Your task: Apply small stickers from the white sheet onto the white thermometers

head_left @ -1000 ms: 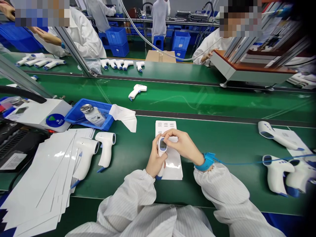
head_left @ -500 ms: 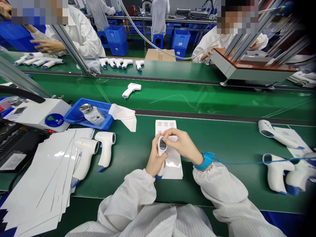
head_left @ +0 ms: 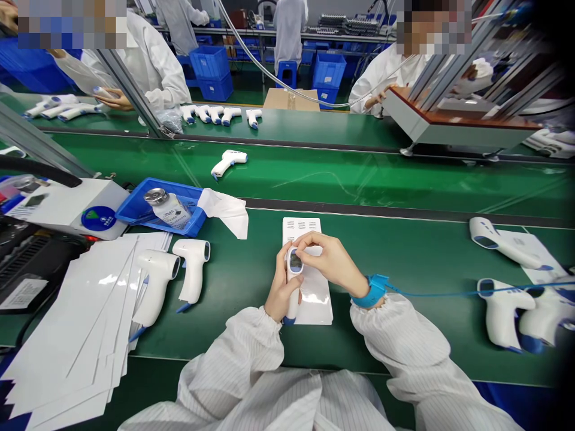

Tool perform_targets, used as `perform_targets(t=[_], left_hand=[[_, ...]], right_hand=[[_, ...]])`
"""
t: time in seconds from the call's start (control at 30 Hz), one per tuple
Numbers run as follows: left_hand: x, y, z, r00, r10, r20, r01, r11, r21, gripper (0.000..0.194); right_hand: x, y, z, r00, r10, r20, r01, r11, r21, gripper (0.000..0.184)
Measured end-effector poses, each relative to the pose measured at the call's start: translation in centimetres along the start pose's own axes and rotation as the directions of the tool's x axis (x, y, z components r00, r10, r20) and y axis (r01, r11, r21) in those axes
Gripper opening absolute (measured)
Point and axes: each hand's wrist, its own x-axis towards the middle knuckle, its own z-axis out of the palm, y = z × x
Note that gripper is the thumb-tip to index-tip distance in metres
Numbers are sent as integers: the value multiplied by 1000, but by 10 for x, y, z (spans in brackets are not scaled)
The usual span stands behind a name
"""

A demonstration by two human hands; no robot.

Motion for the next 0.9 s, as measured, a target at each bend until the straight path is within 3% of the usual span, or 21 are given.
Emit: perform_targets(t=[0.1,0.33,0.9], left_hand=[[0,0,-1,998,-48,48,51,997,-60,74],[3,-4,0,998,-56,-14,55,996,-73,67],[3,0,1,996,-89,-1,89,996,-31,62]], right_hand=[[0,0,0,1000,-3,2,3,1000,7,7],[3,0,0,1000,25,14,-26,999,31,5],[5,1,3,999,52,-14,-52,999,0,5]])
